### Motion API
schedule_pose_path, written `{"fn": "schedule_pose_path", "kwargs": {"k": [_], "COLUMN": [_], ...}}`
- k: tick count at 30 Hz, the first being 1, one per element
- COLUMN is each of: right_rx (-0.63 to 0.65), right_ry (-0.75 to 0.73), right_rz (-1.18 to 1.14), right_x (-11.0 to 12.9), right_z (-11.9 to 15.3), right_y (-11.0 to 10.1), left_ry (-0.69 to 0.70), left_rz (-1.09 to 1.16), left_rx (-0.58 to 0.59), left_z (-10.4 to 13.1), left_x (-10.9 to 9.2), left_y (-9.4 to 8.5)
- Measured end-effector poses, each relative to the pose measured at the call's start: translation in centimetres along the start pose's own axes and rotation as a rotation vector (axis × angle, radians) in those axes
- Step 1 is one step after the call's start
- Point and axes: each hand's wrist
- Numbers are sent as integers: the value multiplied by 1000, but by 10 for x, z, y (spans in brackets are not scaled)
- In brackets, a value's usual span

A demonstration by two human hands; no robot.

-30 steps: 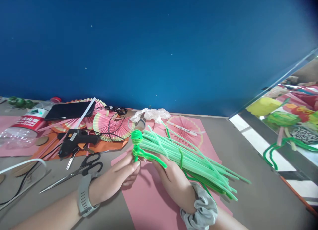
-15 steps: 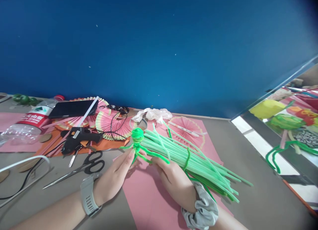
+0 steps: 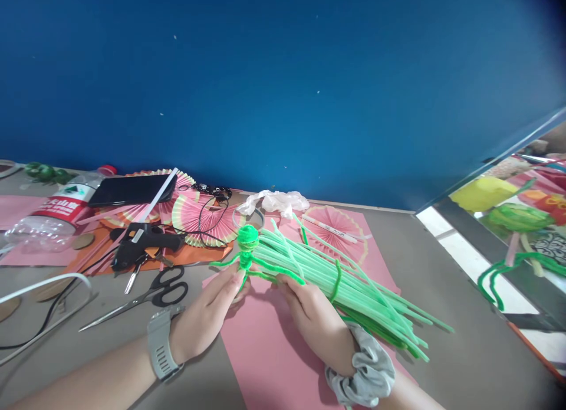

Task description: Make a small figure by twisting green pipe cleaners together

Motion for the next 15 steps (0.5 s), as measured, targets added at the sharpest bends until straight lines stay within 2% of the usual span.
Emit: {"fn": "schedule_pose_path", "kwargs": {"k": [4,7,12,15], "right_rx": [-13,64,373,603], "right_ry": [3,-4,-20,-65], "right_rz": [-81,-134,-146,-98], "right_x": [-2,-3,-2,0], "right_z": [-3,-7,-11,-18], "right_y": [-4,-13,-38,-53], "left_ry": [13,55,165,245], "left_rz": [49,64,12,-222], "left_rx": [147,279,563,767], "left_z": [-3,-4,0,6], "left_x": [-5,-9,-24,-34], "left_y": [-3,-7,-18,-18]}}
Point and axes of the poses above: each hand's wrist, its own z-axis away from the middle knuckle, its own y-axis out of the palm, x = y × z, and after that the axes turned 8 degrees about x, right-handed
